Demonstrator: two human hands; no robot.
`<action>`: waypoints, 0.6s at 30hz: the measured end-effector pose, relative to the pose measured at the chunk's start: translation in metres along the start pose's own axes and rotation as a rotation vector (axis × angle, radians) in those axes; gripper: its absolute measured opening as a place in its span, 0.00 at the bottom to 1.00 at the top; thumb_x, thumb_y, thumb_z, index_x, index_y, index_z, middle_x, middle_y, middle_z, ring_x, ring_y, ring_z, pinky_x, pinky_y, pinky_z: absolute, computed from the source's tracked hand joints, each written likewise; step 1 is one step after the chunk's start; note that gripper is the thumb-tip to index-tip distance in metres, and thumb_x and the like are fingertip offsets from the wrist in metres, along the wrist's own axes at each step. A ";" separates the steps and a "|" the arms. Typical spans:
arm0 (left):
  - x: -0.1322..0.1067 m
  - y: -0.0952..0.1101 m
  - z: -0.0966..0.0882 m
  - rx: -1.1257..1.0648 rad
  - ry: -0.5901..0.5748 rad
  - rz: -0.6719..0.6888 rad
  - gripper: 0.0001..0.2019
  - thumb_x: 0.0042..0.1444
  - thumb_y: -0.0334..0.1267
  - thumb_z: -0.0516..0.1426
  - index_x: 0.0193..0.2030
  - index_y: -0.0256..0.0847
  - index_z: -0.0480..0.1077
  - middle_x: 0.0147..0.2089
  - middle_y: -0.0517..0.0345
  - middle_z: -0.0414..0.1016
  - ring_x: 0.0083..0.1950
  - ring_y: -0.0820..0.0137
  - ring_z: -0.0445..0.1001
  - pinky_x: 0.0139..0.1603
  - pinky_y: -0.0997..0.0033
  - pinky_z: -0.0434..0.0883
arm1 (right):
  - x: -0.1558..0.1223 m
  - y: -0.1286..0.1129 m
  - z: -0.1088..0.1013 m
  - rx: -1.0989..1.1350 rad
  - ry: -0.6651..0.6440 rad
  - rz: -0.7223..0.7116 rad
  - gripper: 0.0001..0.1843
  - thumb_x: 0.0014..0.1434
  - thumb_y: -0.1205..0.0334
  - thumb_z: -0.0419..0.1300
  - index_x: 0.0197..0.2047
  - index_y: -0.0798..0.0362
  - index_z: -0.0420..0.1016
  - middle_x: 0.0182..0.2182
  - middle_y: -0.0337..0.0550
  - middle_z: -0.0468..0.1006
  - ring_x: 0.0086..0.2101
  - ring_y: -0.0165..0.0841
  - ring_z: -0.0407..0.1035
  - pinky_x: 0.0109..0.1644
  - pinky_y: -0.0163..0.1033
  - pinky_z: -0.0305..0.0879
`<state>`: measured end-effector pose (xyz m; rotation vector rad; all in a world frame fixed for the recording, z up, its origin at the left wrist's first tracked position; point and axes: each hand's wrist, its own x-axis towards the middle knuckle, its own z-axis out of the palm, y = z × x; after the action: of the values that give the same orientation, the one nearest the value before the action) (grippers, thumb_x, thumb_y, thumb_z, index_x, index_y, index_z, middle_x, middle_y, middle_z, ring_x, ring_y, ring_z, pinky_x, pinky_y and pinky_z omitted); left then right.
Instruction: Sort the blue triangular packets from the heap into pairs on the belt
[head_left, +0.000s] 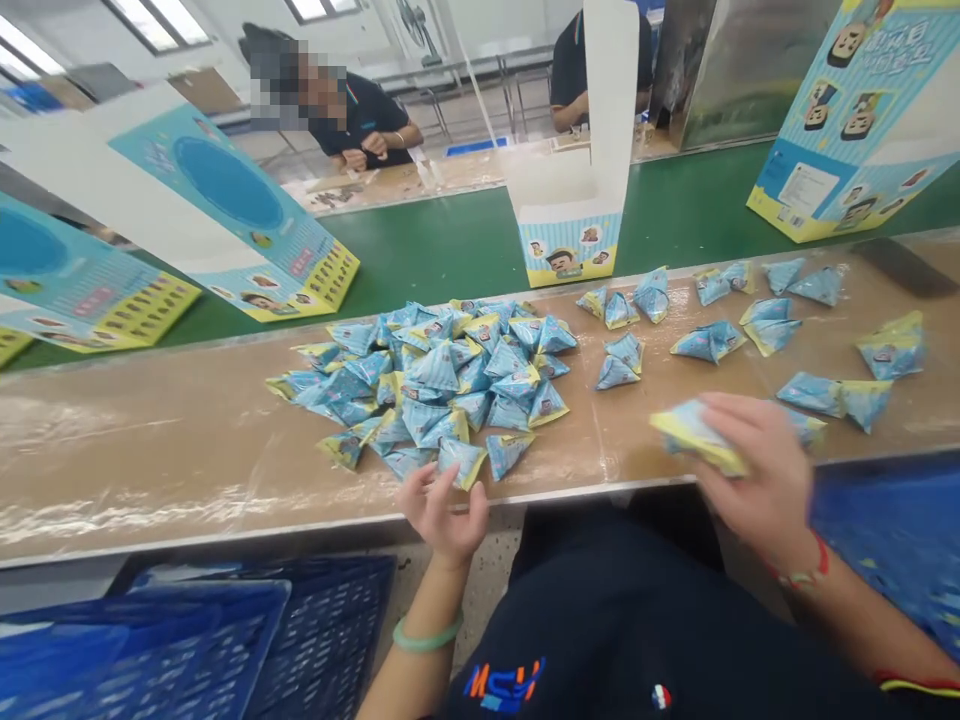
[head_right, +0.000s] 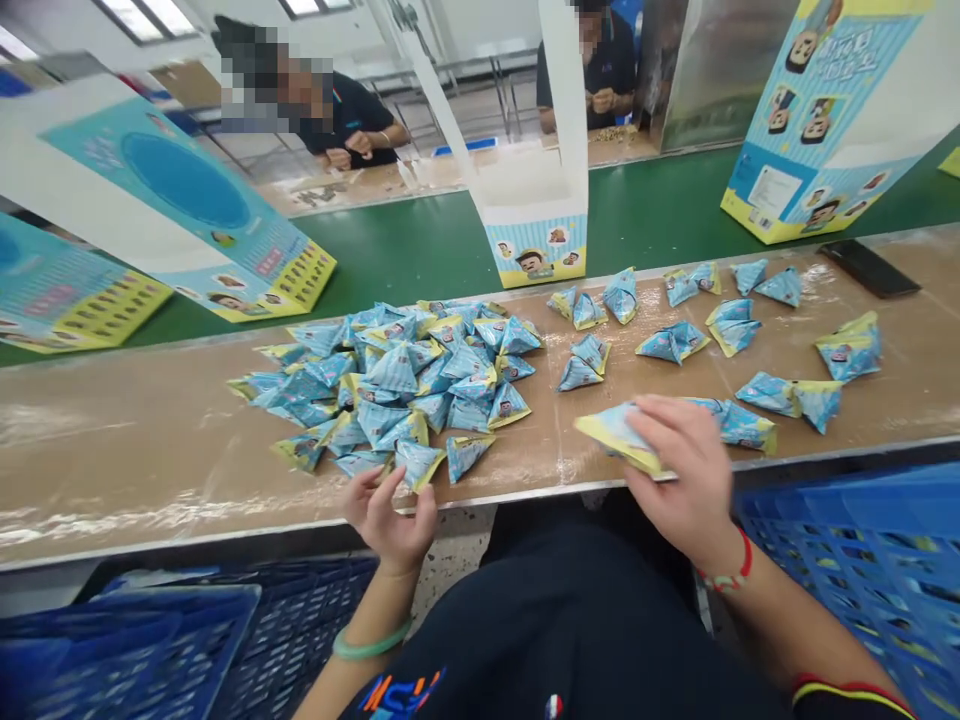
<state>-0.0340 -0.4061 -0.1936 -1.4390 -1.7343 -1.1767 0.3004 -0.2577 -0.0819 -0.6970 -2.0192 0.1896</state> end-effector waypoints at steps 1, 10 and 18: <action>-0.003 -0.001 0.000 0.020 -0.004 -0.013 0.19 0.52 0.36 0.64 0.51 0.40 0.72 0.52 0.46 0.68 0.52 0.59 0.71 0.48 0.58 0.72 | -0.003 0.004 0.002 -0.012 -0.038 0.015 0.20 0.64 0.66 0.65 0.59 0.46 0.74 0.52 0.47 0.78 0.51 0.44 0.72 0.56 0.53 0.67; -0.008 -0.017 0.007 0.048 -0.092 -0.132 0.23 0.47 0.35 0.68 0.52 0.43 0.77 0.55 0.43 0.70 0.46 0.58 0.73 0.48 0.52 0.75 | -0.036 0.035 0.044 -0.183 -0.401 0.269 0.20 0.60 0.68 0.60 0.56 0.54 0.76 0.46 0.52 0.80 0.48 0.47 0.71 0.52 0.57 0.68; 0.005 -0.031 -0.003 0.037 0.055 -0.326 0.16 0.52 0.40 0.66 0.48 0.40 0.78 0.47 0.44 0.77 0.49 0.53 0.77 0.54 0.45 0.73 | -0.040 0.033 0.053 -0.160 -0.231 0.275 0.37 0.66 0.54 0.60 0.73 0.54 0.54 0.66 0.56 0.64 0.65 0.51 0.58 0.67 0.62 0.60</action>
<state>-0.0655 -0.4076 -0.1957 -1.1177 -1.9919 -1.3275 0.2845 -0.2443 -0.1528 -1.0987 -2.1671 0.2820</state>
